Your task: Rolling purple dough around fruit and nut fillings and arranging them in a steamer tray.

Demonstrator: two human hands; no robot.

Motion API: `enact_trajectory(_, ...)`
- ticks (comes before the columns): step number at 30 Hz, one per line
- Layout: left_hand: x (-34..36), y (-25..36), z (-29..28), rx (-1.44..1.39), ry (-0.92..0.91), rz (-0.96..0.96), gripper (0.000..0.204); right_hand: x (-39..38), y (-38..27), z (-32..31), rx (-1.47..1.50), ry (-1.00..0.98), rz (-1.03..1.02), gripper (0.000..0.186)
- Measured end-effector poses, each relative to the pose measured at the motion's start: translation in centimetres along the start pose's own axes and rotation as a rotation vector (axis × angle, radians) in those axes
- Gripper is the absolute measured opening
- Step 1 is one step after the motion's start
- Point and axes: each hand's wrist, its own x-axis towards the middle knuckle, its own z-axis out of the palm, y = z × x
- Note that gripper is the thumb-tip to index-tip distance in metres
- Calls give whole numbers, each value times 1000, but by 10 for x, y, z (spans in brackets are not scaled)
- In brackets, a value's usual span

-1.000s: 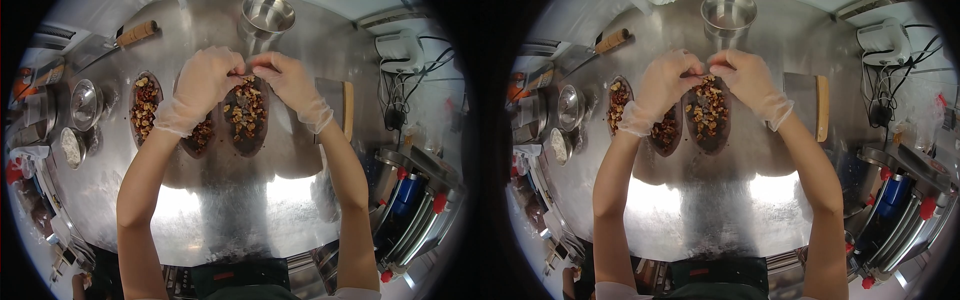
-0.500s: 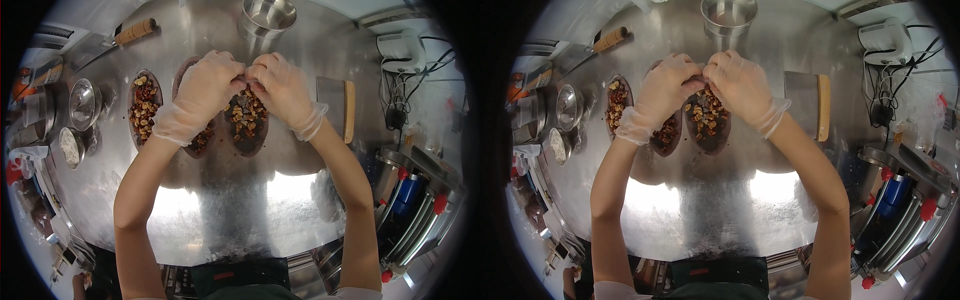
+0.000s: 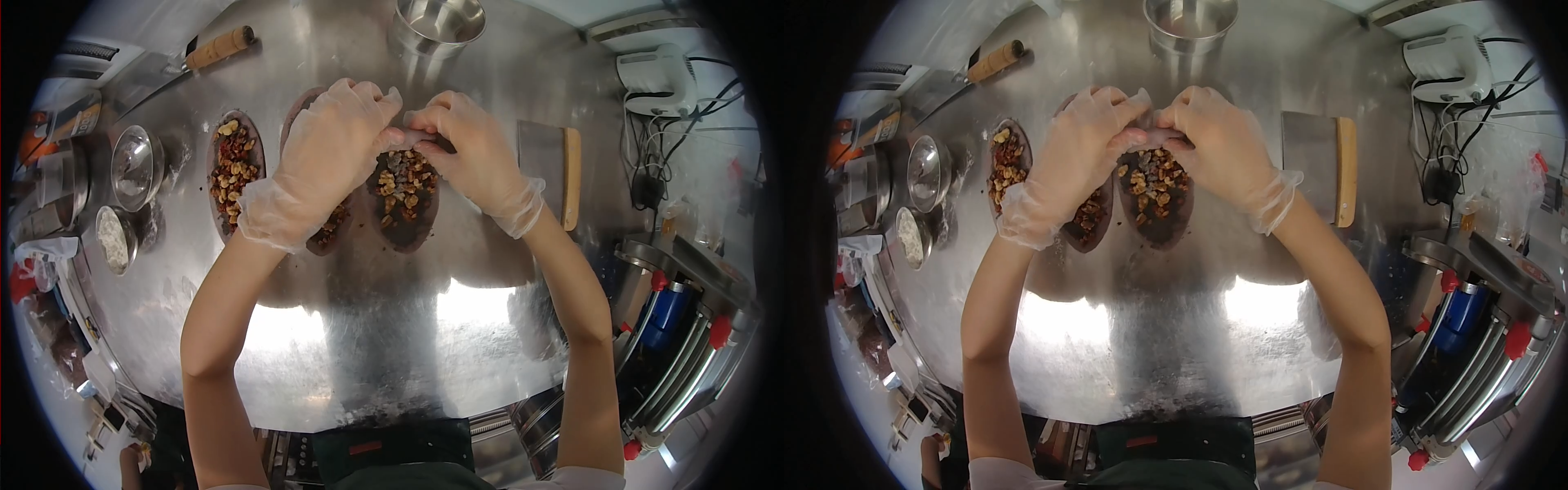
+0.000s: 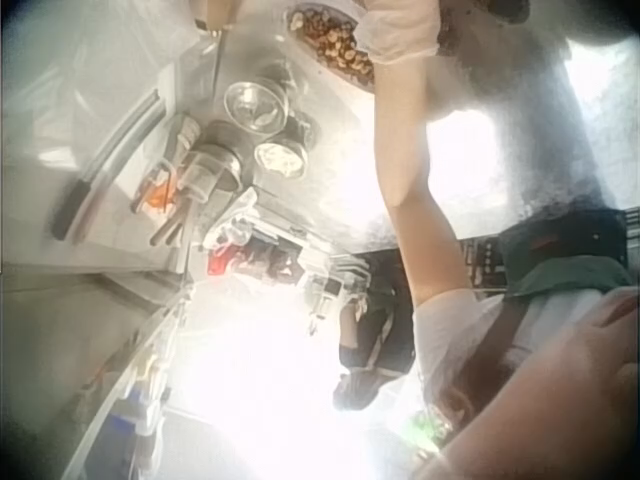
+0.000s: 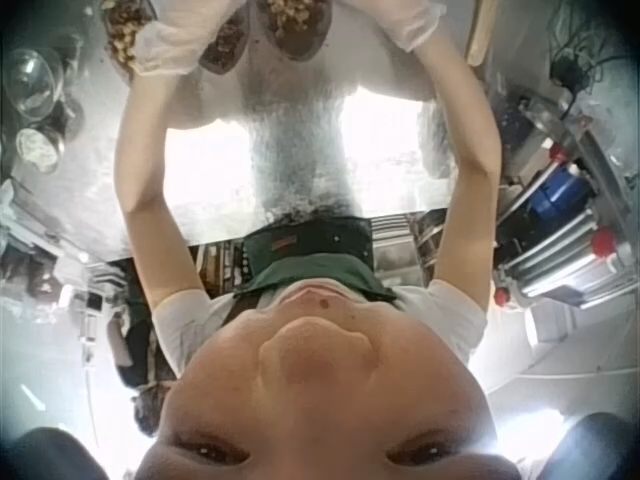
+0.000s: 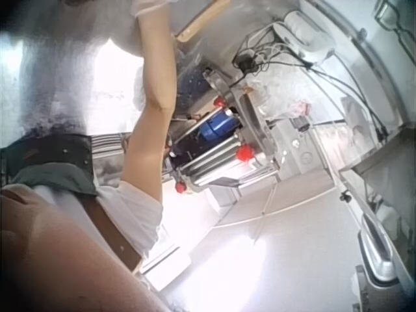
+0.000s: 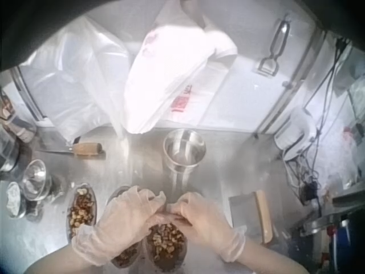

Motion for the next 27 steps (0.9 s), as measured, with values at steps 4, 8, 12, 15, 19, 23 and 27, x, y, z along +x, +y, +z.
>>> enact_trajectory(4,-1,-5,0,-141,-158,55,24,-7,-1,0,-47,55,-104,32)
enact_trajectory(8,-3,-3,-1,-184,-111,70,22,-18,6,-9,505,10,204,37)
enact_trajectory(12,-9,-2,-1,-254,-63,82,26,-19,5,-15,364,-67,188,37)
enact_trajectory(15,-8,-2,2,-306,-48,94,28,-24,4,-13,349,-21,228,36)
enact_trajectory(19,-8,-3,5,-354,-60,64,27,-27,6,1,398,48,267,37)
enact_trajectory(23,-10,-4,3,-328,-82,57,28,-21,2,5,350,53,362,38)
enact_trajectory(27,-12,4,1,-389,-105,23,32,-18,7,-2,310,-14,296,42)
